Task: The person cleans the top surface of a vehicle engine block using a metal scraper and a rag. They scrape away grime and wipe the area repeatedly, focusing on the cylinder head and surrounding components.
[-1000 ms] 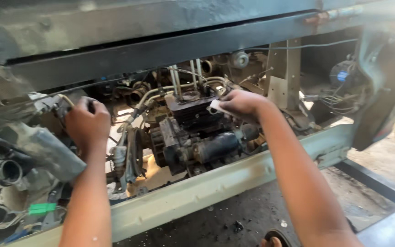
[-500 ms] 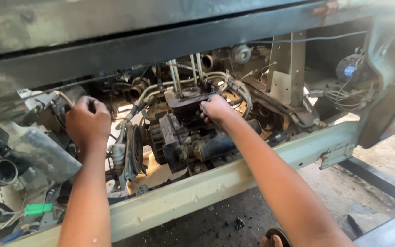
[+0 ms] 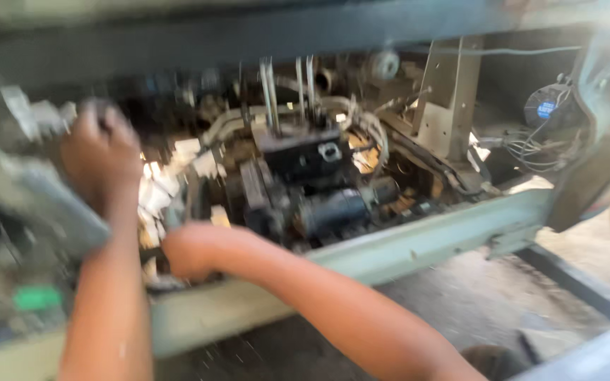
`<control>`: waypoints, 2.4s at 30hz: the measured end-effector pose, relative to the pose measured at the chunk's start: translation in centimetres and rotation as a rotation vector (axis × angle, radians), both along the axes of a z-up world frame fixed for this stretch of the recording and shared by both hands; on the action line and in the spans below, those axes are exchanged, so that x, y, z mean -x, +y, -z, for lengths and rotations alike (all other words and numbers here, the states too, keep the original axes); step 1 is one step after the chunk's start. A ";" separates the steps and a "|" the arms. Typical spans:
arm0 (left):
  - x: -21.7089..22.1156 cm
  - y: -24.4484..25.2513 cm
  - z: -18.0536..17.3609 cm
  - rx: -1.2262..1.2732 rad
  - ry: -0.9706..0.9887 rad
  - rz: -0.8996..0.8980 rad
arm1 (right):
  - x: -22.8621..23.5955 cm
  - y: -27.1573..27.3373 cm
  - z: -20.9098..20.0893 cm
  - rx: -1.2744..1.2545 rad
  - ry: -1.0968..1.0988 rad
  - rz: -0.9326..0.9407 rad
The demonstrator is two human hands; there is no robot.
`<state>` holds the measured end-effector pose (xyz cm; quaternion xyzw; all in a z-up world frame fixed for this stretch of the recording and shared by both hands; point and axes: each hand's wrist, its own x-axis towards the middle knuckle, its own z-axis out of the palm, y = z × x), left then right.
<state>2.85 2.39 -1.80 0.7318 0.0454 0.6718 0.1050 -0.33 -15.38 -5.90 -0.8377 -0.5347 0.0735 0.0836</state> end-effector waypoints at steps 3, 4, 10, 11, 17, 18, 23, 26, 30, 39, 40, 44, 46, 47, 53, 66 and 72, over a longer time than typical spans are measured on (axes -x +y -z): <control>0.5 2.2 -0.6 0.128 0.030 0.097 | -0.1 -4.3 -2.4 -0.024 0.170 0.002; 0.7 2.5 -0.6 0.219 0.072 0.177 | -1.7 -7.0 -3.7 0.016 0.222 0.074; 0.6 0.6 -1.5 0.333 0.125 0.303 | -9.5 -18.9 -6.4 -0.571 0.478 0.644; 0.7 0.5 -1.5 0.310 0.114 0.294 | -10.2 -20.0 -6.4 -0.488 0.376 0.714; 1.2 0.5 -1.1 0.345 0.156 0.297 | -10.7 -22.8 -6.6 -0.492 0.319 0.902; 1.2 0.6 -1.0 0.355 0.171 0.305 | -10.6 -22.9 -6.7 -0.486 0.322 0.913; 0.2 0.6 -0.7 0.224 0.126 0.263 | -10.4 -22.7 -6.6 -0.553 0.454 0.924; 0.3 0.2 -0.6 0.193 0.137 0.272 | -10.2 -22.5 -6.7 -0.530 0.450 0.943; 0.8 0.0 -0.9 0.233 0.179 0.300 | -10.1 -22.2 -6.8 -0.563 0.541 0.911; 0.6 -0.2 -1.0 0.267 0.273 0.278 | -13.6 -21.5 -3.2 -0.860 0.736 0.911; 0.5 -0.2 -1.0 0.272 0.279 0.279 | -14.0 -21.2 -2.7 -0.876 0.686 0.958; 0.5 -0.2 -1.0 0.216 0.242 0.258 | -15.0 -18.2 -0.8 -0.806 0.345 1.063; 0.3 -0.1 -1.1 0.230 0.250 0.256 | -14.8 -16.8 -0.3 -0.712 -0.006 1.050; 0.2 0.1 -1.1 0.216 0.218 0.247 | -14.1 -16.2 0.1 -0.655 -0.232 1.023; -1.0 0.5 0.1 0.206 0.130 0.196 | -5.2 -3.0 2.4 -0.389 -0.416 0.255; 0.8 1.3 -0.9 0.372 0.214 0.261 | -7.0 -19.8 -8.7 -0.101 -0.108 0.790; 0.1 1.8 -0.5 0.294 0.200 0.223 | -9.1 -25.2 -9.1 -0.070 -0.112 0.949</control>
